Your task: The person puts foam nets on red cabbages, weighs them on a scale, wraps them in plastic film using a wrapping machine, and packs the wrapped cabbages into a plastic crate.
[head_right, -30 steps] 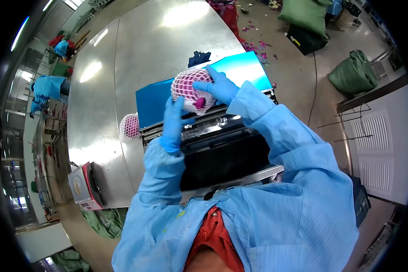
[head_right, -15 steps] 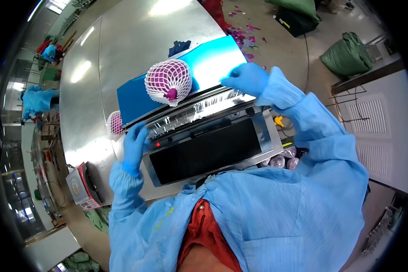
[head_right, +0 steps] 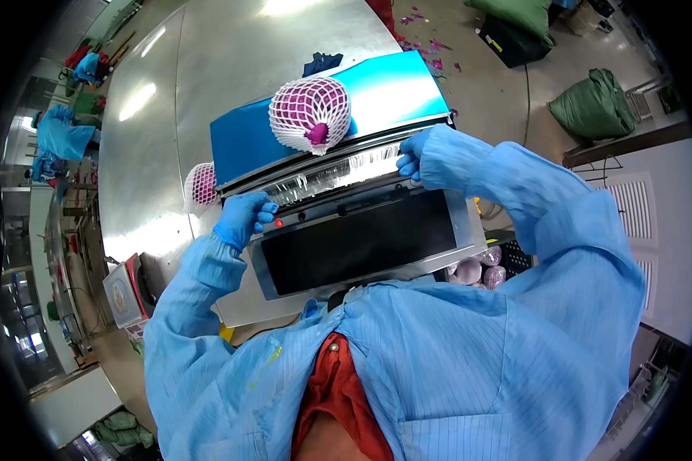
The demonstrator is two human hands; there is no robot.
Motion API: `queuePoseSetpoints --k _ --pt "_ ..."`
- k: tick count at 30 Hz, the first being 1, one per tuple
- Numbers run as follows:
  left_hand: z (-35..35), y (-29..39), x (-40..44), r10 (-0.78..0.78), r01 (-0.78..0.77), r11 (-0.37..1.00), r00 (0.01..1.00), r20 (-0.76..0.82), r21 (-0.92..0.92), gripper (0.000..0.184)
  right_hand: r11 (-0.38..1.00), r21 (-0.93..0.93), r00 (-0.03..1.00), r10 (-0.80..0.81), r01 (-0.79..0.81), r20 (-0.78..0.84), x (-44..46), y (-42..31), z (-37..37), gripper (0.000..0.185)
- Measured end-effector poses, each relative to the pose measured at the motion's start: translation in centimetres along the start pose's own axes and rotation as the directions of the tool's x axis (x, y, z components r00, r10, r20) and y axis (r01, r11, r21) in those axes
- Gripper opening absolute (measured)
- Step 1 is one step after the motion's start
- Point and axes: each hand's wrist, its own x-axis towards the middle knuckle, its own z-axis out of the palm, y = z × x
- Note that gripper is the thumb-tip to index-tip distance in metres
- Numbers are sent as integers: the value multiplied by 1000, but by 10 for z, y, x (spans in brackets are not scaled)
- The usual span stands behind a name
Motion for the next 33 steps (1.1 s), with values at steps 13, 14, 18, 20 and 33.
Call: queuePoseSetpoints --k 13,14,18,20,33 --pt "-35 72 -77 819 -814 548 568 -74 -192 28 501 75 449 -825 862 342 -103 -85 -58 14" --pt "-32 86 -59 852 -852 522 523 -23 -36 40 398 5 380 -878 917 293 -91 -100 -49 14" --pt "-12 107 40 862 -818 185 401 309 545 97 353 -225 418 -787 908 453 -2 -125 -8 41" --pt "8 103 69 810 -830 166 423 406 533 107 435 -277 511 -650 857 561 22 -105 17 85" --pt "38 21 -60 182 -118 978 889 420 -175 56 967 21 871 -239 255 429 -68 21 52 77"
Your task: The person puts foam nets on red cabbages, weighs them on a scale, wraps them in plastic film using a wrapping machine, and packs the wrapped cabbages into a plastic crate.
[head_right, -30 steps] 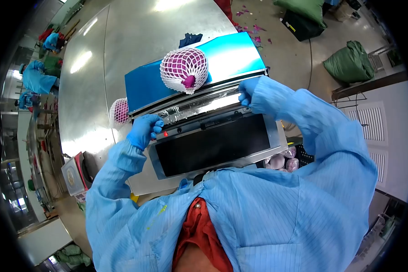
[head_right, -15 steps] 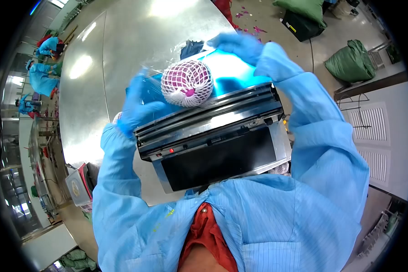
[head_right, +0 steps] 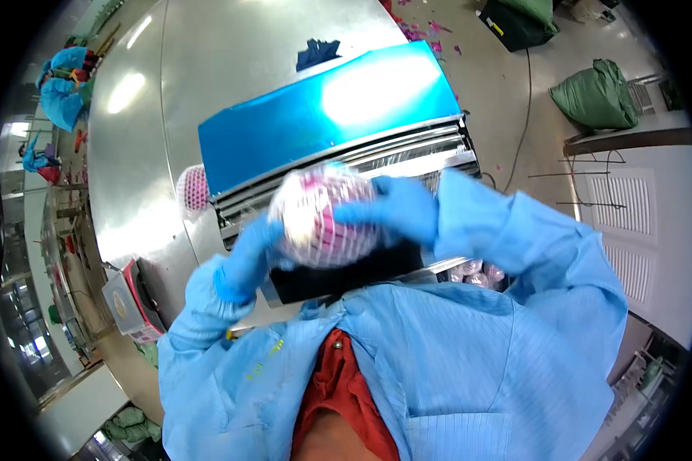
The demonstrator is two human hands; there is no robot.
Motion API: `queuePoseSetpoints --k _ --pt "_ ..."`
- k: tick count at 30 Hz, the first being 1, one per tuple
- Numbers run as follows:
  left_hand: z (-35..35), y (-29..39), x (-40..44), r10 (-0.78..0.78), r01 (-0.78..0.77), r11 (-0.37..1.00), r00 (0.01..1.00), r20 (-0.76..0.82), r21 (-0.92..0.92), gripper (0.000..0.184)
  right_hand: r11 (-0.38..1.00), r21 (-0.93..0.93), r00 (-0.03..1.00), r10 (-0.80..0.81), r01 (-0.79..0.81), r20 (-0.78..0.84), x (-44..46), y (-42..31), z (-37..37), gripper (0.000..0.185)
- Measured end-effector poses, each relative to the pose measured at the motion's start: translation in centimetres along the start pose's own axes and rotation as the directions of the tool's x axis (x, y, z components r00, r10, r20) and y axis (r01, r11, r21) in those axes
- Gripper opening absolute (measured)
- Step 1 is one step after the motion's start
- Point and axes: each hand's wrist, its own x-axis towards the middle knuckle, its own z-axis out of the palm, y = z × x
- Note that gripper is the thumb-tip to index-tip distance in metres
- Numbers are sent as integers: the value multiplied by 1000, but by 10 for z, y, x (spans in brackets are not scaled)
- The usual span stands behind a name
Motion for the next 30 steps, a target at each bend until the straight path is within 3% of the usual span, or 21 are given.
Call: queuePoseSetpoints --k 2,4,6,8,10,11,12,13,14,16,20,22,23,26,28,30 --pt "-7 -48 -14 -215 216 976 973 86 -10 61 1000 -13 999 -28 28 44 -24 33 20 80" --pt "-6 -89 -11 -305 313 941 949 83 -126 60 879 -340 935 355 -333 2 -29 34 17 84" --pt "-12 -108 -4 -432 431 890 902 25 -151 58 927 -273 961 274 -259 19 -13 73 13 84" --pt "-5 -98 -8 -415 414 897 909 23 -154 51 954 -167 963 263 -251 58 -21 64 10 79" --pt "2 -108 -21 -229 205 951 970 -79 -232 51 989 -114 993 102 -95 54 -25 93 -7 86" --pt "1 -110 -31 -41 50 996 991 -127 67 55 939 -333 995 -60 82 77 -37 91 -14 93" --pt "-4 -108 -42 152 -99 924 981 -117 370 60 813 -523 966 -218 257 136 -46 86 -21 100" --pt "-8 -107 -50 325 -222 739 944 -48 636 66 508 -758 900 -360 409 245 -49 83 -30 108" --pt "-11 -109 -51 392 -260 544 920 32 798 69 310 -879 910 -319 363 264 -45 88 -40 110" --pt "-21 -119 -49 447 -288 57 863 234 956 77 50 -960 927 -278 276 252 -38 108 -46 103" --pt "-28 -145 -39 578 -218 -178 766 281 960 57 -278 -866 721 -480 415 499 -19 155 -82 71" --pt "-25 -148 -42 688 -267 -151 663 296 952 46 -379 -823 631 -528 424 568 -22 168 -93 54" --pt "-27 -146 -43 718 -319 -159 613 332 934 45 -335 -823 577 -591 459 563 -26 166 -89 38" --pt "-25 -143 -51 768 -411 -227 482 421 883 36 -90 -782 520 -699 617 491 -43 158 -76 31" --pt "-23 -143 -54 778 -467 -266 413 474 843 31 74 -769 571 -715 635 403 -59 147 -61 22" --pt "-18 -137 -56 812 -582 -55 447 375 811 20 231 -778 648 -710 585 276 -75 134 -46 18"
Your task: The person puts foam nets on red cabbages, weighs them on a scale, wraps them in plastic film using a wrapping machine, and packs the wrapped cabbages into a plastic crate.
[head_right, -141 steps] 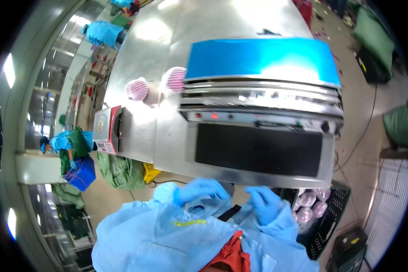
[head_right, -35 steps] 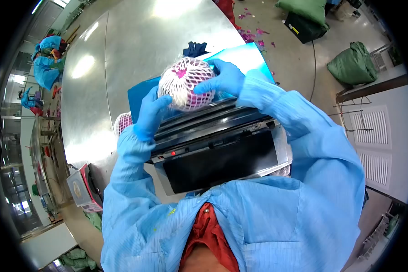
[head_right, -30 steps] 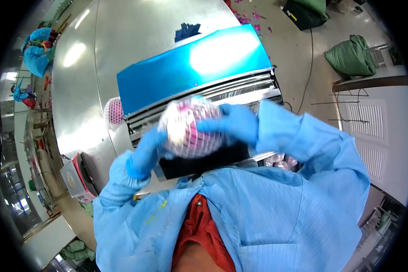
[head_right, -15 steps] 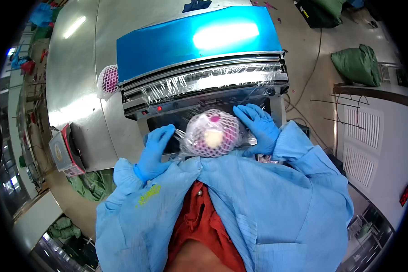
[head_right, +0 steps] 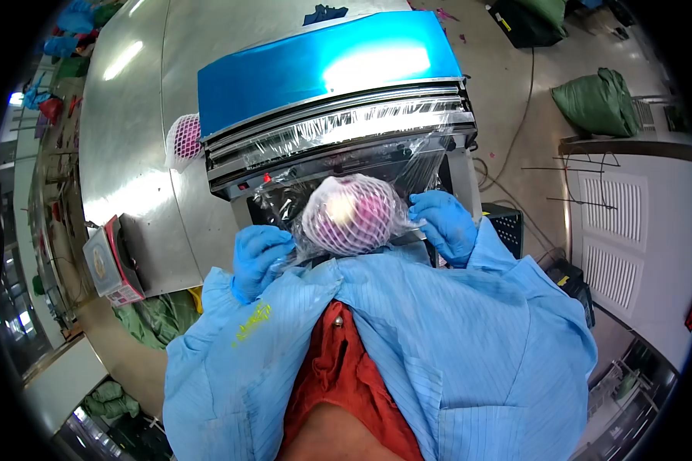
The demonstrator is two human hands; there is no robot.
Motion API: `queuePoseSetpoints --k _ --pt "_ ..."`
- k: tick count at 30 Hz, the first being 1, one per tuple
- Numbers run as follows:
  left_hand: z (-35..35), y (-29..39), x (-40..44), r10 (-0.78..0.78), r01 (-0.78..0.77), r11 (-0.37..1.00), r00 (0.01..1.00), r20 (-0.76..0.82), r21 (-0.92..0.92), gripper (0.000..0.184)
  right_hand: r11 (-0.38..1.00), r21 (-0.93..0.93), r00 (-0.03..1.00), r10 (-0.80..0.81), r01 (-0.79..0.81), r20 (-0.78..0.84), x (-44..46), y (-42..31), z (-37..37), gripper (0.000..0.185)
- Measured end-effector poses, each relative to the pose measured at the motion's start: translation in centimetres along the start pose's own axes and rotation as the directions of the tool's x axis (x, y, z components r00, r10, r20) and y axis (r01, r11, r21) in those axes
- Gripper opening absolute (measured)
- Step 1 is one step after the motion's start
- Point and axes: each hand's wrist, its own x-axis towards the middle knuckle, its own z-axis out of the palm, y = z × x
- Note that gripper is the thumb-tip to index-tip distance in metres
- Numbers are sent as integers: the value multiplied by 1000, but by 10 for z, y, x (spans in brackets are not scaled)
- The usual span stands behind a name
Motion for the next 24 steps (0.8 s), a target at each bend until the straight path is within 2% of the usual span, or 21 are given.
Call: queuePoseSetpoints --k 1,2,4,5,6,8,9,12,13,14,16,18,19,20,24 --pt "0 3 -1 -88 86 988 996 -18 -125 17 1000 -6 997 -1 1 -75 7 -9 -5 12" --pt "-1 6 -2 -178 166 954 984 -25 -248 14 986 83 988 148 -144 -52 13 -24 -15 11" --pt "-4 29 22 -546 433 756 831 -108 -492 16 873 247 904 426 -420 30 21 -51 -29 14" --pt "3 30 28 -733 487 515 677 -67 -706 19 584 567 731 681 -580 45 24 -54 -16 23" --pt "8 28 33 -866 456 231 499 33 -860 24 646 535 750 661 -545 -34 20 -48 -7 23" --pt "25 9 19 -929 424 154 369 15 -893 27 755 452 776 602 -476 -188 16 -30 14 25" --pt "33 3 12 -955 405 113 295 12 -907 29 761 393 752 623 -517 -216 12 -24 18 24" --pt "53 -15 4 -985 538 173 111 -134 -825 33 770 144 689 624 -621 -368 4 1 36 23" --pt "72 -36 -19 -889 645 455 294 -350 -614 33 738 11 680 628 -675 -379 0 10 44 20" --pt "78 -34 -12 -784 665 608 413 -465 -434 30 711 -97 694 634 -697 -342 3 13 48 18" --pt "88 -32 0 -597 645 756 614 -516 -108 22 640 -311 711 650 -703 -268 10 15 57 17" --pt "100 -24 15 -483 557 829 760 -435 53 16 628 -423 747 627 -653 -221 18 9 62 17" --pt "107 -22 22 -428 489 871 800 -421 43 13 657 -427 776 590 -621 -222 24 8 65 17" --pt "114 -23 28 -418 438 898 814 -405 -45 10 690 -425 807 544 -586 -230 30 9 69 16" --pt "119 -26 42 -443 339 859 868 -224 -384 9 808 -318 860 407 -496 -309 40 12 83 16"
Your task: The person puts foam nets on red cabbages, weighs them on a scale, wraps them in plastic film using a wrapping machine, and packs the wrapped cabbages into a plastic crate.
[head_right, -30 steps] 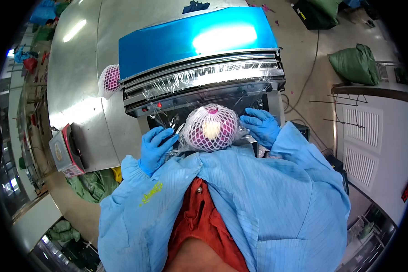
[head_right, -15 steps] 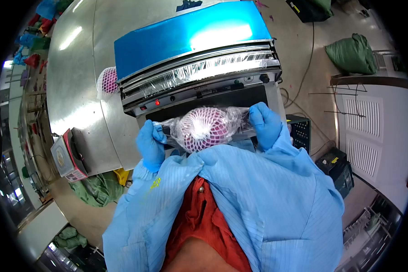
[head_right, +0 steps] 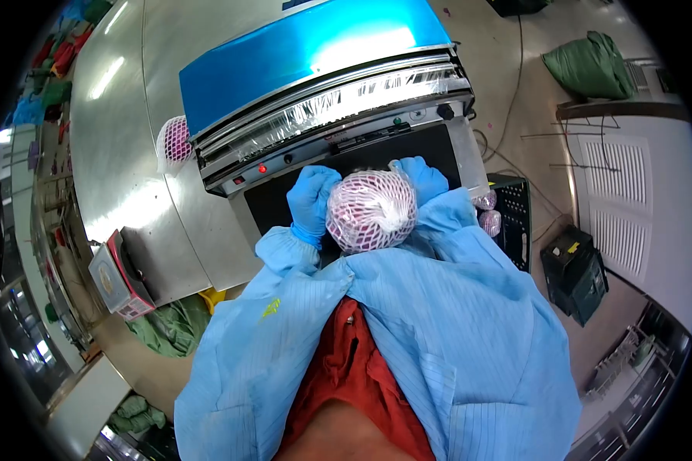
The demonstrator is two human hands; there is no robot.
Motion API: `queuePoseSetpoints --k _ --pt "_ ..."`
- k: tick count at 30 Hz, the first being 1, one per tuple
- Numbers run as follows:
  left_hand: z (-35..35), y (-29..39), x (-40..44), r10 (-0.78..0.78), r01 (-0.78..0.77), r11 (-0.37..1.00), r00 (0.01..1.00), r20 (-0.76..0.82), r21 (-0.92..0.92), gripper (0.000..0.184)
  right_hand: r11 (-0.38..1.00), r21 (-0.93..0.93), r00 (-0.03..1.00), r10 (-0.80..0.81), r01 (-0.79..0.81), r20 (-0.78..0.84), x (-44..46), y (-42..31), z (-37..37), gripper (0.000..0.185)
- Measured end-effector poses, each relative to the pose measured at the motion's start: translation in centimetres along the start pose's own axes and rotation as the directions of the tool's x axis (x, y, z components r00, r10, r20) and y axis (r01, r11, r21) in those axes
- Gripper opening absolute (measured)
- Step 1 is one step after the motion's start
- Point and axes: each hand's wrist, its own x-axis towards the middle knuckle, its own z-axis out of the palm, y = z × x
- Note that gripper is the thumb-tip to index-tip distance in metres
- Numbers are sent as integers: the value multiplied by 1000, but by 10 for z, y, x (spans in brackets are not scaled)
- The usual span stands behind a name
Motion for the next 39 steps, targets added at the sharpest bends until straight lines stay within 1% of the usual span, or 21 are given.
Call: queuePoseSetpoints --k 4,7,8,9,10,12,13,17,20,21,24,25,27,30,31,32,34,36,37,38,39 --pt "-5 4 7 -179 225 950 961 212 -218 14 978 209 997 23 -8 -70 -13 -6 -8 15" --pt "-24 42 18 -532 802 473 590 608 -365 24 928 371 991 84 -38 -106 -29 -21 -27 14" --pt "-29 55 26 -547 909 259 416 726 -326 27 921 388 986 91 -31 -137 -31 -29 -35 14" --pt "-33 52 24 -414 945 -21 288 864 -325 42 914 405 981 104 -28 -166 -35 -36 -39 14" --pt "-36 53 21 -348 952 11 290 892 -305 47 906 422 973 123 -30 -194 -41 -41 -43 14" --pt "-39 54 12 -212 960 64 280 936 -273 56 914 371 983 -122 165 -136 -46 -43 -49 16" --pt "-36 44 11 -133 971 101 231 964 -219 70 908 391 988 -120 150 -100 -49 -49 -52 19" --pt "-25 26 0 -6 984 175 27 1000 -26 86 849 422 942 -332 318 -43 -54 -29 -65 22" --pt "-13 27 -6 93 980 194 -55 994 36 86 895 144 865 -446 422 232 -49 -16 -100 16" --pt "-8 30 -6 100 976 209 -88 991 65 86 894 100 864 -447 436 233 -48 -14 -96 30" --pt "6 21 -11 175 923 362 -201 964 126 84 804 202 803 -586 559 113 -44 -9 -73 32" --pt "13 26 -16 165 922 380 -147 975 75 83 772 387 834 -551 504 13 -49 -9 -50 31" --pt "12 49 -16 33 926 352 -161 986 139 86 676 636 902 -424 372 -78 -63 -2 -21 26" --pt "17 64 -30 -204 909 306 -228 952 283 93 487 861 959 -144 -147 246 -88 5 -17 24" --pt "24 73 -40 -263 936 292 -117 958 195 98 383 856 923 -20 -349 385 -96 9 -18 25" --pt "37 83 -51 -316 952 288 -9 949 105 104 203 928 946 -19 -313 323 -110 18 -9 24" --pt "68 113 -69 -349 896 441 212 913 -40 122 -22 961 956 99 -275 276 -137 34 9 24" --pt "102 124 -95 -310 817 560 362 879 -139 96 -228 884 884 145 -407 445 -172 59 26 22" --pt "120 106 -105 -191 829 556 202 961 -64 78 -316 868 863 211 -383 458 -204 72 37 27" --pt "131 89 -115 -152 807 590 133 979 -19 59 -399 850 838 276 -345 470 -235 84 47 34" --pt "142 73 -125 -112 780 626 63 992 21 48 86 974 912 377 -208 162 -265 91 59 40"
